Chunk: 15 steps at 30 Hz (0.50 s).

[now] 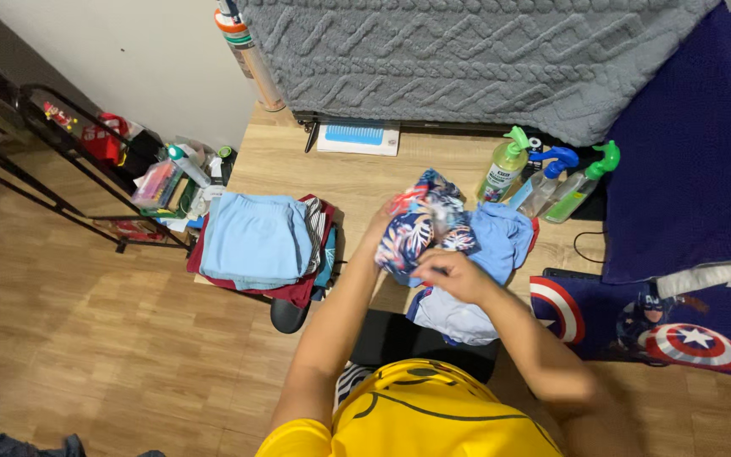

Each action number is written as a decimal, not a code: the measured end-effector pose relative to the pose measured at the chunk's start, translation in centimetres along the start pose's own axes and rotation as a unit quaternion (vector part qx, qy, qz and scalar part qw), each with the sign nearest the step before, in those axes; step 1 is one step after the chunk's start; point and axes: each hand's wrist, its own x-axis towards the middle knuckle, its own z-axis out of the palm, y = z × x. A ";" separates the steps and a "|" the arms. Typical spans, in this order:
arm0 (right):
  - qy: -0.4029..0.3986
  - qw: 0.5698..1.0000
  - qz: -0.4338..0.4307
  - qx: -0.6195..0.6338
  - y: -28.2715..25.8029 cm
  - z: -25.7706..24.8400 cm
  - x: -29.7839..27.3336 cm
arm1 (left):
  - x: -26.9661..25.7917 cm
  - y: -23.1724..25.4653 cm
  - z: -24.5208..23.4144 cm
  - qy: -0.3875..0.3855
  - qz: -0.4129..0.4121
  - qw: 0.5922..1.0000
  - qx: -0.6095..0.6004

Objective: The person picks up a pile of laundry and folds a pair of light blue shorts and a red t-shirt on a table.

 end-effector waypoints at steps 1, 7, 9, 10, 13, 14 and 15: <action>0.038 0.995 0.054 0.069 1.8 -0.1 -0.4 | 0.0 0.3 -0.8 0.013 0.009 1.000 0.019; 0.146 0.936 0.128 -0.295 6.6 -0.6 -1.5 | -1.7 3.1 -2.2 0.059 0.065 0.995 0.056; 0.164 0.965 0.120 -0.165 6.5 -0.6 -0.7 | -2.0 4.2 -2.0 0.062 0.081 0.992 0.067; 0.176 0.974 0.141 -0.010 5.8 -0.3 0.2 | -2.3 4.5 -2.0 0.066 0.087 0.991 0.076; 0.153 0.864 0.194 0.438 1.5 -0.1 1.8 | -3.4 4.9 -2.0 0.086 0.101 0.982 0.133; 0.133 0.784 0.206 0.570 -0.2 -0.2 2.4 | -3.6 4.8 -1.8 0.090 0.104 0.976 0.168; 0.146 0.837 0.202 0.487 -1.6 -0.1 3.3 | -4.2 4.1 -1.3 0.094 0.106 0.968 0.208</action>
